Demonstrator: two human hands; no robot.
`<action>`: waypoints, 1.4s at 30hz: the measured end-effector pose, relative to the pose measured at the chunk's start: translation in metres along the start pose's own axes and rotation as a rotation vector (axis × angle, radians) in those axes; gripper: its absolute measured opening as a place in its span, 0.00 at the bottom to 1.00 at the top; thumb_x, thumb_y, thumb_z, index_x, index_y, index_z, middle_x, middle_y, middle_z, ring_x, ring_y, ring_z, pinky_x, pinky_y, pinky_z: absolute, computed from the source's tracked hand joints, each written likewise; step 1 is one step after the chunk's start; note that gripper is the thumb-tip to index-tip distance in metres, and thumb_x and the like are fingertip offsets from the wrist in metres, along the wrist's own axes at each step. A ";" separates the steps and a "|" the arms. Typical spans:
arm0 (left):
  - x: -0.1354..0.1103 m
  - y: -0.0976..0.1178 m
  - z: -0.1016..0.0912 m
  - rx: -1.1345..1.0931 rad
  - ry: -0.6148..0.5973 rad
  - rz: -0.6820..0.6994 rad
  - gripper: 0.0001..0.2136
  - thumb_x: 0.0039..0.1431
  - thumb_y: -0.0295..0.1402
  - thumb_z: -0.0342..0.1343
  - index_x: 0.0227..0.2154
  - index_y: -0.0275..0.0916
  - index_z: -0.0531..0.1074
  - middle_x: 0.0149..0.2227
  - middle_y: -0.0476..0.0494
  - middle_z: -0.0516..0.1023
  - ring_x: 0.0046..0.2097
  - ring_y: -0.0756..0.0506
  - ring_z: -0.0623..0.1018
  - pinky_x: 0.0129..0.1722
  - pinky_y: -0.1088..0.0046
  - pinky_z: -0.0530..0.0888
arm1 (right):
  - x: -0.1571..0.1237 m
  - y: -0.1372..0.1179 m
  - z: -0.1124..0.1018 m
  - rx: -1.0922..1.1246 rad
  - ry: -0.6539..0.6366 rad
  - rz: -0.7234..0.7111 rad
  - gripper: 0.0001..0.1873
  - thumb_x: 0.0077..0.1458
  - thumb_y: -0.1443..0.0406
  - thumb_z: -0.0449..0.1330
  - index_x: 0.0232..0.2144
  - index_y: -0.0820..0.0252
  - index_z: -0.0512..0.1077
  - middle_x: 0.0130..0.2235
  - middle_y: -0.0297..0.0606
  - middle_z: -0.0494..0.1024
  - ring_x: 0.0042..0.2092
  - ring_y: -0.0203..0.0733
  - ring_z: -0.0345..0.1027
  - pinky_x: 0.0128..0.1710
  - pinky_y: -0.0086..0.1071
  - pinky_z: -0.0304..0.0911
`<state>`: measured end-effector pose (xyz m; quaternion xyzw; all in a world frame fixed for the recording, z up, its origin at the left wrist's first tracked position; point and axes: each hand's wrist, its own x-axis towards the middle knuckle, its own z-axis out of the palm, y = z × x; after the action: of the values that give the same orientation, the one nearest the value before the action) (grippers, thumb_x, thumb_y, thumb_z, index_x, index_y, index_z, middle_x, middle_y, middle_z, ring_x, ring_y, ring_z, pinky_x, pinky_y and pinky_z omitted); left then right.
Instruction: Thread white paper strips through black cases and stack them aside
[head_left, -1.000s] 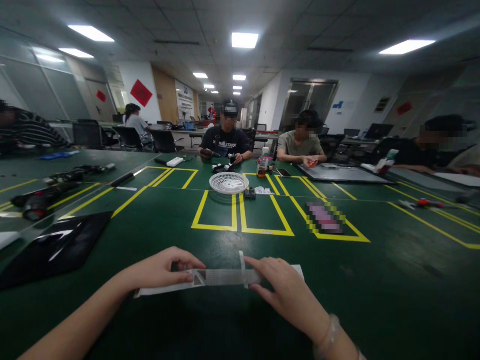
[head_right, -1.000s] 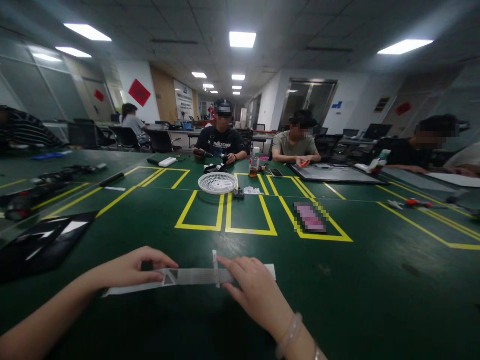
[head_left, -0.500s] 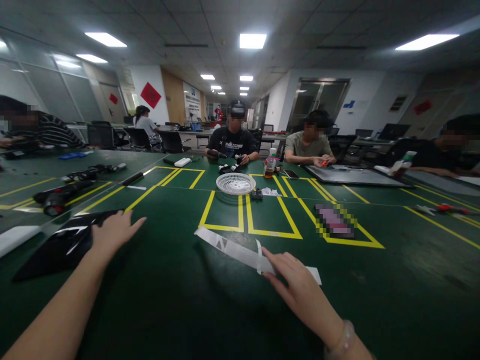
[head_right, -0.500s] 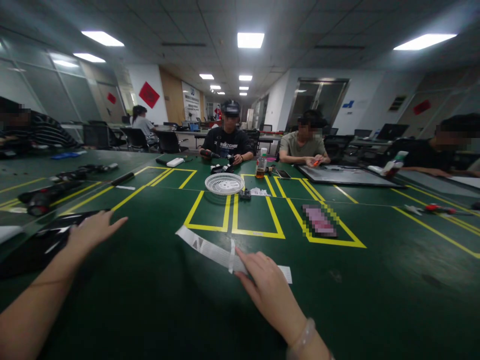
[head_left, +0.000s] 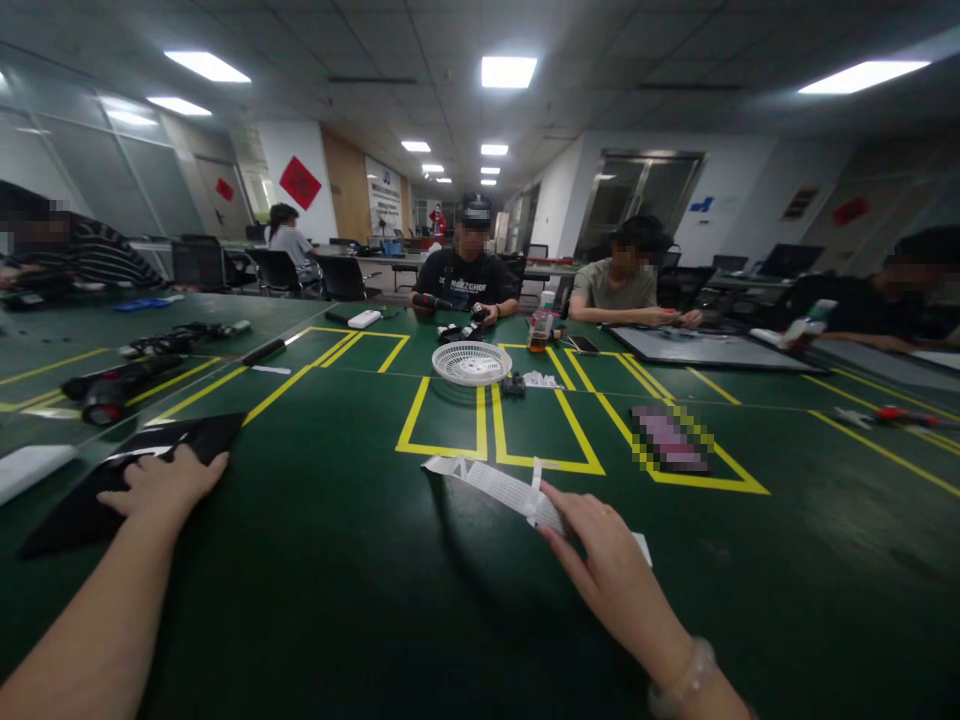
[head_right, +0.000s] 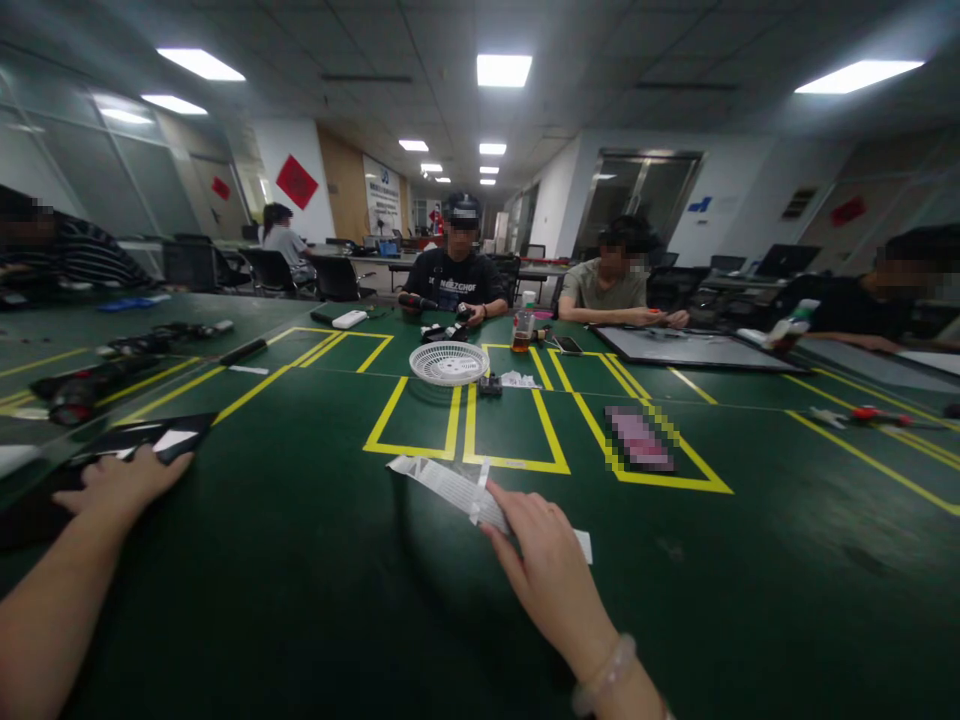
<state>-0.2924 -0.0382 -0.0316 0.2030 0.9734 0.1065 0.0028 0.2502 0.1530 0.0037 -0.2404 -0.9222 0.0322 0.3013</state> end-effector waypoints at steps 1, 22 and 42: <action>-0.003 0.001 -0.004 0.029 -0.026 -0.078 0.41 0.57 0.58 0.45 0.56 0.21 0.64 0.60 0.10 0.58 0.59 0.13 0.57 0.47 0.28 0.57 | 0.000 0.000 -0.001 0.000 0.003 0.006 0.21 0.68 0.59 0.50 0.59 0.58 0.62 0.47 0.44 0.76 0.46 0.48 0.70 0.44 0.44 0.68; -0.193 0.171 0.009 -0.136 -0.416 1.466 0.33 0.55 0.47 0.62 0.63 0.51 0.61 0.69 0.43 0.51 0.67 0.34 0.56 0.65 0.51 0.56 | -0.006 -0.005 -0.002 0.070 0.311 0.045 0.19 0.68 0.59 0.47 0.59 0.57 0.59 0.49 0.48 0.72 0.48 0.50 0.69 0.47 0.43 0.67; -0.114 0.138 -0.008 -0.800 -0.769 0.801 0.27 0.53 0.47 0.62 0.51 0.36 0.68 0.35 0.43 0.77 0.30 0.47 0.77 0.28 0.75 0.70 | 0.002 -0.017 0.023 0.050 -0.263 -0.032 0.20 0.65 0.66 0.54 0.59 0.54 0.63 0.51 0.41 0.75 0.50 0.47 0.70 0.49 0.45 0.69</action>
<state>-0.1336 0.0384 0.0012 0.5544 0.6386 0.3710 0.3836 0.2284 0.1405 -0.0109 -0.2120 -0.9563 0.0818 0.1842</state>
